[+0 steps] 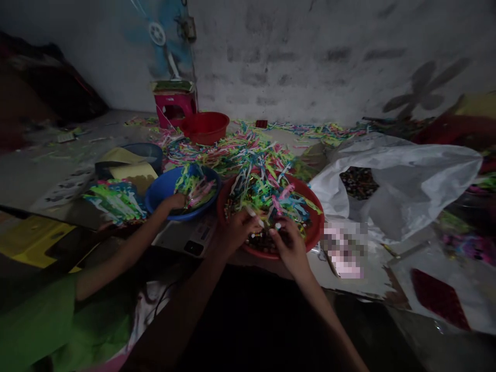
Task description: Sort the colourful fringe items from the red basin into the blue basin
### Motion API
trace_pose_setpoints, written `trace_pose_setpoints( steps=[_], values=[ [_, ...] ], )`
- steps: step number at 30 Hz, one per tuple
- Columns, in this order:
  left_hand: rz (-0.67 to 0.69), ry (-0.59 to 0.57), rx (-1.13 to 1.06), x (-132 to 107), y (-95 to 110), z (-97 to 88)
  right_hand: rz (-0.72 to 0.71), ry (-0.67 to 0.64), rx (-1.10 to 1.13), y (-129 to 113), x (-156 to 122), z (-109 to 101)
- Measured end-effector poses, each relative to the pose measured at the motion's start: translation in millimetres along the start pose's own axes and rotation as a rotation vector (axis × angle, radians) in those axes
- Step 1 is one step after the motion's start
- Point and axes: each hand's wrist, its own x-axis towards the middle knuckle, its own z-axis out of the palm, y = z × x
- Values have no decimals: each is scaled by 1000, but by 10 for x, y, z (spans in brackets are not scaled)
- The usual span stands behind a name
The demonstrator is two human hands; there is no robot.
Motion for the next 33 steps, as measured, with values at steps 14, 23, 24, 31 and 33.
trace_pose_setpoints(
  steps=[14,23,24,31,33],
  values=[
    [-5,164,-216,40,53,-1,-61,-67,-405,-53,-70,117],
    [-1,160,-195,57,28,-10,-95,-68,-350,-41,-67,73],
    [-10,157,-194,58,28,-10,-96,-79,-359,-43,-65,74],
    [4,173,-148,54,34,-2,-8,-111,-420,-45,-30,105],
    [18,185,-120,56,29,-4,5,-137,-456,-37,-19,110]
  ],
)
